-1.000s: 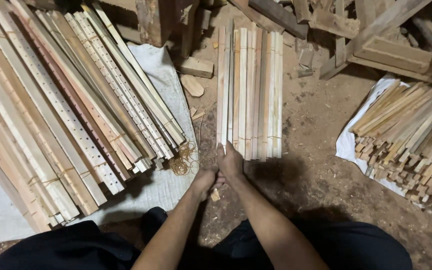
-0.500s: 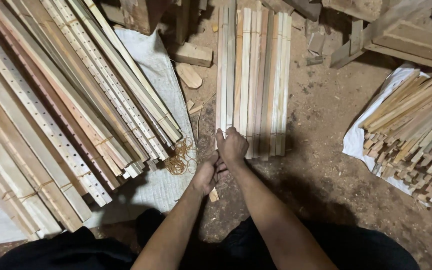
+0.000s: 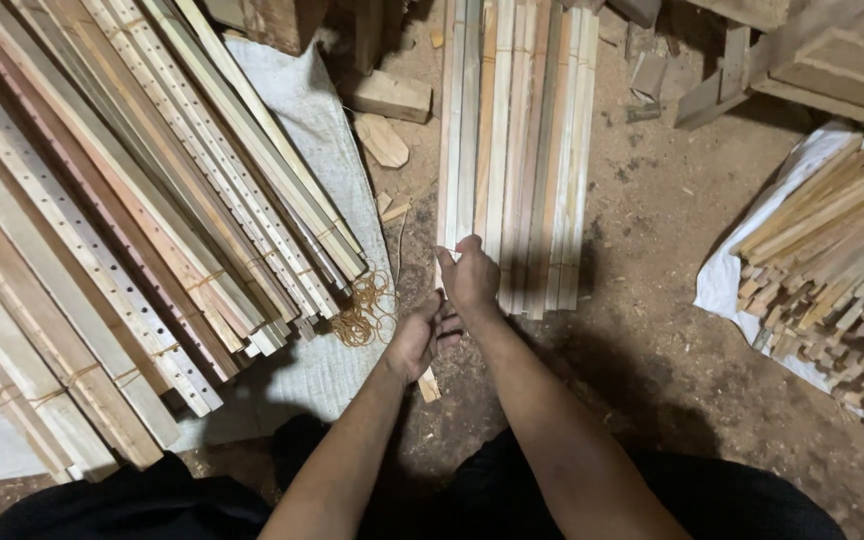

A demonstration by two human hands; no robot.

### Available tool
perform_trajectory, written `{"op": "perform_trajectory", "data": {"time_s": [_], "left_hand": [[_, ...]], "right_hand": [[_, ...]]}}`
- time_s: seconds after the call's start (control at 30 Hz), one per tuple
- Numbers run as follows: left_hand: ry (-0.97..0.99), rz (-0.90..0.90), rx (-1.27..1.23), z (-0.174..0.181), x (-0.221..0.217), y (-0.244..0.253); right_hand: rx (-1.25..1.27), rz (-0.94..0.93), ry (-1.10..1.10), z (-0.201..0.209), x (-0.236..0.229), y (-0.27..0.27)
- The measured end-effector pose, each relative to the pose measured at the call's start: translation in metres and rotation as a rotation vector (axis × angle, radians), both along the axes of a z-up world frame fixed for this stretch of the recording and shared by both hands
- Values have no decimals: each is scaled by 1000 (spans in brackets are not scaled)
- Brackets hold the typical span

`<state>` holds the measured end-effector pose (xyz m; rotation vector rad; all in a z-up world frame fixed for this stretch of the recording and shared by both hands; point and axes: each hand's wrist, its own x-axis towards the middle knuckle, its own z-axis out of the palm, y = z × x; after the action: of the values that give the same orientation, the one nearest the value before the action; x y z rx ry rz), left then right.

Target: Stacking thin wooden slats into organized bundles on a workshop floor

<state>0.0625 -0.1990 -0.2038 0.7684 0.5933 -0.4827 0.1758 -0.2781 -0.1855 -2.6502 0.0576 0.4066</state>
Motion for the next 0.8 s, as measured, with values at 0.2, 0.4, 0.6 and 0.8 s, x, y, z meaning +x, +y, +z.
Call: {"op": "perform_trajectory", "data": {"time_s": [0.2, 0.4, 0.6, 0.8], "left_hand": [[59, -6, 101, 22, 1, 7], [105, 165, 346, 75, -4, 28], [-41, 379, 911, 142, -13, 85], [-141, 800, 1105, 207, -48, 155]], "right_hand": [[37, -24, 24, 3, -7, 4], [108, -135, -165, 18, -33, 6], [675, 15, -203, 50, -68, 68], [758, 307, -126, 94, -108, 157]]}}
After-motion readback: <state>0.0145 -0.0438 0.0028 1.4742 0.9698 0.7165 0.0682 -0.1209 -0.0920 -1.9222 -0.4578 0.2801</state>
